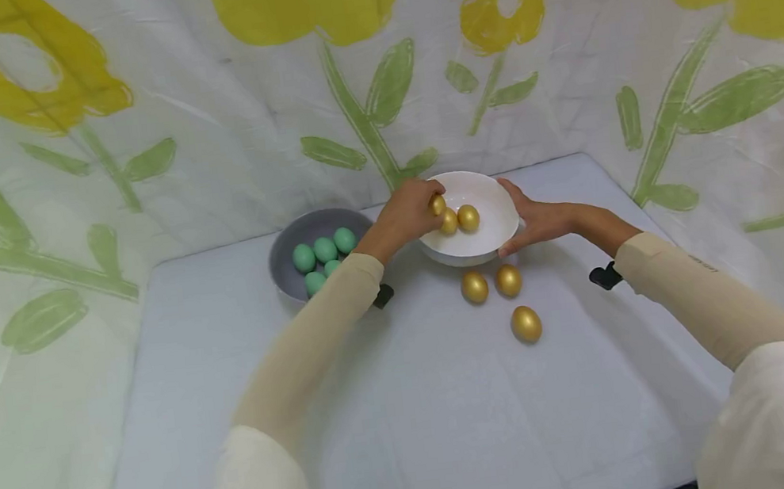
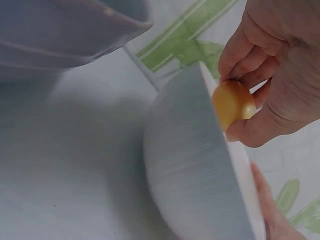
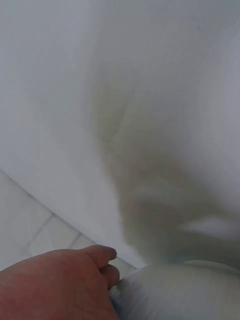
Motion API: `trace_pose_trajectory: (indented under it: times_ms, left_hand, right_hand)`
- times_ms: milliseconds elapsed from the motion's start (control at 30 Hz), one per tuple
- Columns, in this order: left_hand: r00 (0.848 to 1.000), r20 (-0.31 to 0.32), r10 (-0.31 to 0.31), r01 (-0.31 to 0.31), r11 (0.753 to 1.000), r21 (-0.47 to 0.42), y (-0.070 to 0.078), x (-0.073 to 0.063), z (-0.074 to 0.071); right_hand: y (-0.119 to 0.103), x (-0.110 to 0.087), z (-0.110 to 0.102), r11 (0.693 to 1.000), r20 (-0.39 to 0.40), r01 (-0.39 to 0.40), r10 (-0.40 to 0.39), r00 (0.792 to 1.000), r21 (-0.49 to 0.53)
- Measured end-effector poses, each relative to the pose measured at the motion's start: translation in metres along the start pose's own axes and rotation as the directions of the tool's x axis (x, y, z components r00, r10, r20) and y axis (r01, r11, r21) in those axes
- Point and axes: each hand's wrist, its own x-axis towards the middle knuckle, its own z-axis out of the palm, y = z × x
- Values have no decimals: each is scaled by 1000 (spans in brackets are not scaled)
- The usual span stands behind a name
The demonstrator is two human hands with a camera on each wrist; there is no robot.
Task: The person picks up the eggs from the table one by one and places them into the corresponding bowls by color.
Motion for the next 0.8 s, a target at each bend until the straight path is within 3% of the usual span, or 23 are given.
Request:
trace_pose_trajectory:
  times_ms: [200, 800]
  left_hand:
    - [998, 38, -41, 38, 996, 80, -2, 9, 14]
    - [988, 120, -102, 70, 966, 248, 0, 29, 34]
  right_hand:
    - [0, -3, -1, 1000, -4, -14, 14, 1000, -2]
    - [6, -2, -3, 1000, -1, -14, 14, 1000, -20]
